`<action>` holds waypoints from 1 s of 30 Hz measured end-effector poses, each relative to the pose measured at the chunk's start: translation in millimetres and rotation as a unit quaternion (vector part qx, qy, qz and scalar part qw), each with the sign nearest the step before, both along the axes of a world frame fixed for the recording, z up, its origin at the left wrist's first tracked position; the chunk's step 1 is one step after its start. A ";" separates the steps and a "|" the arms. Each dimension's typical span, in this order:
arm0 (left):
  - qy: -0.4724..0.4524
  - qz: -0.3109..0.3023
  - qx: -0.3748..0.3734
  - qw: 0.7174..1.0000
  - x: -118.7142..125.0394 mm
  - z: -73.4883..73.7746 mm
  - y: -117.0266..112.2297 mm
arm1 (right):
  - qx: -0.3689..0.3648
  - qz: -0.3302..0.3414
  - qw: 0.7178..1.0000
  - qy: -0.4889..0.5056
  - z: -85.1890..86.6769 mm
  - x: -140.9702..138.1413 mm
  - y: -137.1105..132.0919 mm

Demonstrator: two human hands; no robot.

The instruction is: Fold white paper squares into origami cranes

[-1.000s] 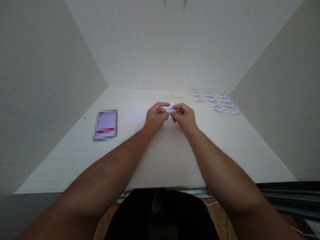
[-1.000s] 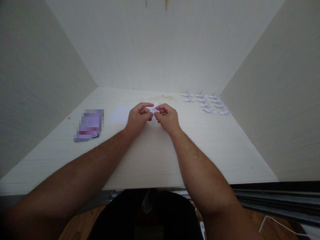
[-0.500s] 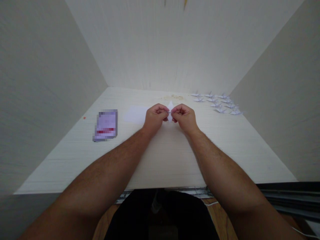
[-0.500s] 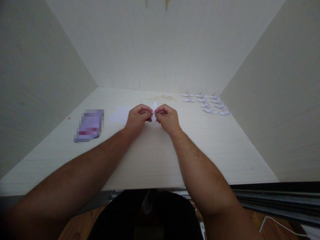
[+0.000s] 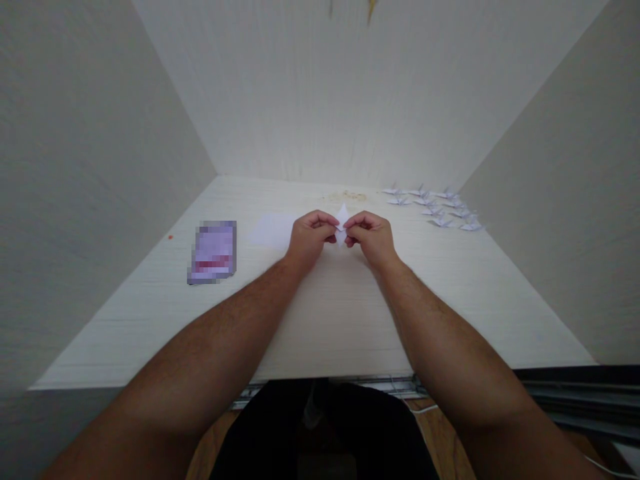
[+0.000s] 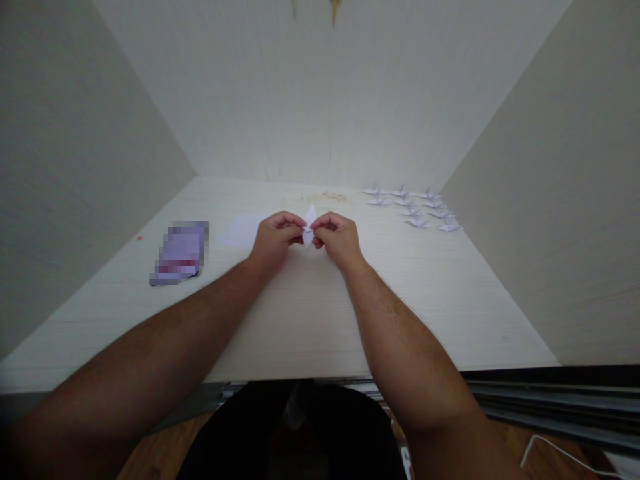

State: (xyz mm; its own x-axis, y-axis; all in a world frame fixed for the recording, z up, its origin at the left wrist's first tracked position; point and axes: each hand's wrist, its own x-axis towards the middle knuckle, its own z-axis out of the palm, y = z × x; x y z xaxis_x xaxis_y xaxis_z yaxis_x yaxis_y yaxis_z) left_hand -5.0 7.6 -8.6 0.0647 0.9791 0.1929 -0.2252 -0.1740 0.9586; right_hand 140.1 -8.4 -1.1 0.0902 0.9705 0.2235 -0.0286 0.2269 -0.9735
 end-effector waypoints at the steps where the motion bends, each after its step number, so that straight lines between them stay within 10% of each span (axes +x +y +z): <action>1: 0.002 -0.004 -0.003 1.000 -0.2 0.3 -0.2 | -0.001 -0.001 1.000 -0.002 0.2 0.0 -0.1; 30: 0.047 0.060 0.055 0.996 1.3 7.2 -1.4 | -0.050 -0.005 0.999 0.005 1.6 -2.7 -1.8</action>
State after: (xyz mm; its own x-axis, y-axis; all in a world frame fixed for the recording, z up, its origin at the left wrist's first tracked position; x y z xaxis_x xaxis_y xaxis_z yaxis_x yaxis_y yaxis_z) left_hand -3.7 6.2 -1.5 -0.0295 0.9540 0.2985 -0.1073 -0.2999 0.9479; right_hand 137.4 -10.2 0.6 0.1014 0.9869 0.1252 -0.0366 0.1295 -0.9909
